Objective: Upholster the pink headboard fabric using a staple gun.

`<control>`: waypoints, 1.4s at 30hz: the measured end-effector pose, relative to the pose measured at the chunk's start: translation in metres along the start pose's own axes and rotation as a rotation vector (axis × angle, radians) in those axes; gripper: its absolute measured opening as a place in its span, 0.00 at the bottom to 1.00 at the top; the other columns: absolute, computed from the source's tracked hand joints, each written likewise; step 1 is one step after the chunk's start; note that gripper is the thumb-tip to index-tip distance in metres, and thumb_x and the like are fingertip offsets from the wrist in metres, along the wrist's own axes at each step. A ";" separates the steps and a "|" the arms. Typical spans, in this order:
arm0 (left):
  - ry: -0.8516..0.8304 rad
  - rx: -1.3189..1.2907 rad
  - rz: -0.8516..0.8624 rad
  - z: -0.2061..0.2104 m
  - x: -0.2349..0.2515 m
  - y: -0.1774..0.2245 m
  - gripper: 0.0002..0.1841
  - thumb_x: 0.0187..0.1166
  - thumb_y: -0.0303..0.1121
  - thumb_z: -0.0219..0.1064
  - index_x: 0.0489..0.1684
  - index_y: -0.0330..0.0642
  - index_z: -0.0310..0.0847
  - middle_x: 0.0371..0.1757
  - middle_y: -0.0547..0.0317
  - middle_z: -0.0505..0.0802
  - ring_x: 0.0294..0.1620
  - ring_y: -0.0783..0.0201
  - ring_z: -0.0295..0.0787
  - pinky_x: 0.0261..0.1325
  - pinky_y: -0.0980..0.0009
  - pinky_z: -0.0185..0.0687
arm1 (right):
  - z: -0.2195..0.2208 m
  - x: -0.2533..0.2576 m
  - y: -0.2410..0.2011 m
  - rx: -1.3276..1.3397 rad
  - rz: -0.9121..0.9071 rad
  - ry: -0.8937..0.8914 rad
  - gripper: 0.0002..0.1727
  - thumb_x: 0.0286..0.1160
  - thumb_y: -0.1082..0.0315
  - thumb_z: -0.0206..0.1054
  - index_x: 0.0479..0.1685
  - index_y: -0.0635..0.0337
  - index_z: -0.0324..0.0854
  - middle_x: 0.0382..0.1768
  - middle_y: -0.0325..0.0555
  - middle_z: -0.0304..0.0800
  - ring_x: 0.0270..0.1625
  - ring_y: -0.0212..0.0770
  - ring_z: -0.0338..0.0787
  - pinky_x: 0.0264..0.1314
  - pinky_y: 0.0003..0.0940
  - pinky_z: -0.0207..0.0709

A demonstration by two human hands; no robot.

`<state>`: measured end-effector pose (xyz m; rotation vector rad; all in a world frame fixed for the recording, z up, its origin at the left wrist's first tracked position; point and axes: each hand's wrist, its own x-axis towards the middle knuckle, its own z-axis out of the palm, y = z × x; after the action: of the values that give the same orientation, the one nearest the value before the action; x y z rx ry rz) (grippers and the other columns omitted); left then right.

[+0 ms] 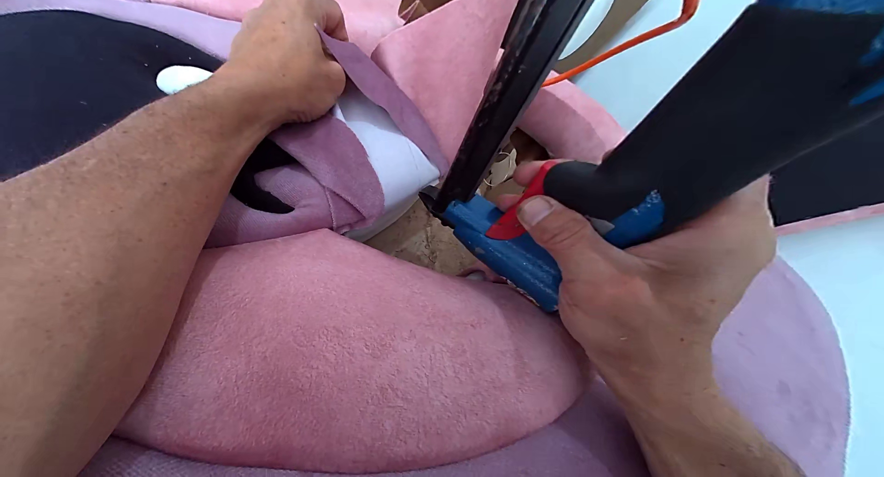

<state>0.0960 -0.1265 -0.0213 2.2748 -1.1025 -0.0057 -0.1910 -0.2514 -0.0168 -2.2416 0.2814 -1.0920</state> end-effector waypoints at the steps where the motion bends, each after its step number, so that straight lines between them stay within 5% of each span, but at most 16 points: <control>1: 0.001 -0.001 0.000 0.001 0.000 0.000 0.12 0.75 0.37 0.60 0.46 0.42 0.84 0.43 0.45 0.90 0.51 0.43 0.86 0.48 0.35 0.73 | 0.000 0.000 -0.001 -0.005 0.009 -0.003 0.31 0.65 0.67 0.79 0.66 0.59 0.67 0.52 0.35 0.90 0.55 0.32 0.94 0.59 0.32 0.92; 11: -0.013 0.010 -0.044 0.000 0.001 0.003 0.14 0.76 0.39 0.58 0.50 0.45 0.85 0.47 0.46 0.90 0.55 0.44 0.85 0.51 0.35 0.73 | 0.004 0.001 -0.002 0.027 0.018 -0.017 0.30 0.64 0.71 0.79 0.65 0.59 0.67 0.53 0.38 0.91 0.56 0.37 0.95 0.60 0.37 0.93; 22: -0.014 0.016 -0.054 0.001 0.001 0.005 0.15 0.77 0.39 0.58 0.52 0.44 0.85 0.50 0.44 0.90 0.59 0.42 0.85 0.53 0.34 0.72 | 0.007 -0.001 -0.008 -0.003 0.001 -0.002 0.31 0.64 0.68 0.79 0.65 0.61 0.67 0.51 0.39 0.92 0.54 0.36 0.95 0.58 0.35 0.92; 25: -0.007 0.001 -0.048 0.000 0.001 0.004 0.14 0.76 0.38 0.58 0.50 0.44 0.85 0.47 0.45 0.90 0.55 0.43 0.85 0.51 0.34 0.73 | 0.003 -0.003 -0.017 -0.087 0.031 0.005 0.32 0.64 0.65 0.79 0.67 0.60 0.67 0.52 0.34 0.89 0.55 0.29 0.92 0.59 0.28 0.90; 42: -0.015 0.021 -0.059 0.001 -0.001 0.006 0.14 0.78 0.38 0.56 0.51 0.44 0.85 0.50 0.43 0.89 0.60 0.41 0.84 0.54 0.33 0.71 | 0.012 -0.006 -0.028 -0.094 0.037 0.019 0.34 0.64 0.66 0.80 0.68 0.62 0.66 0.53 0.36 0.89 0.56 0.31 0.93 0.59 0.30 0.90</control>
<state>0.0911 -0.1294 -0.0188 2.3286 -1.0479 -0.0349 -0.1873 -0.2220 -0.0090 -2.3003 0.3880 -1.1026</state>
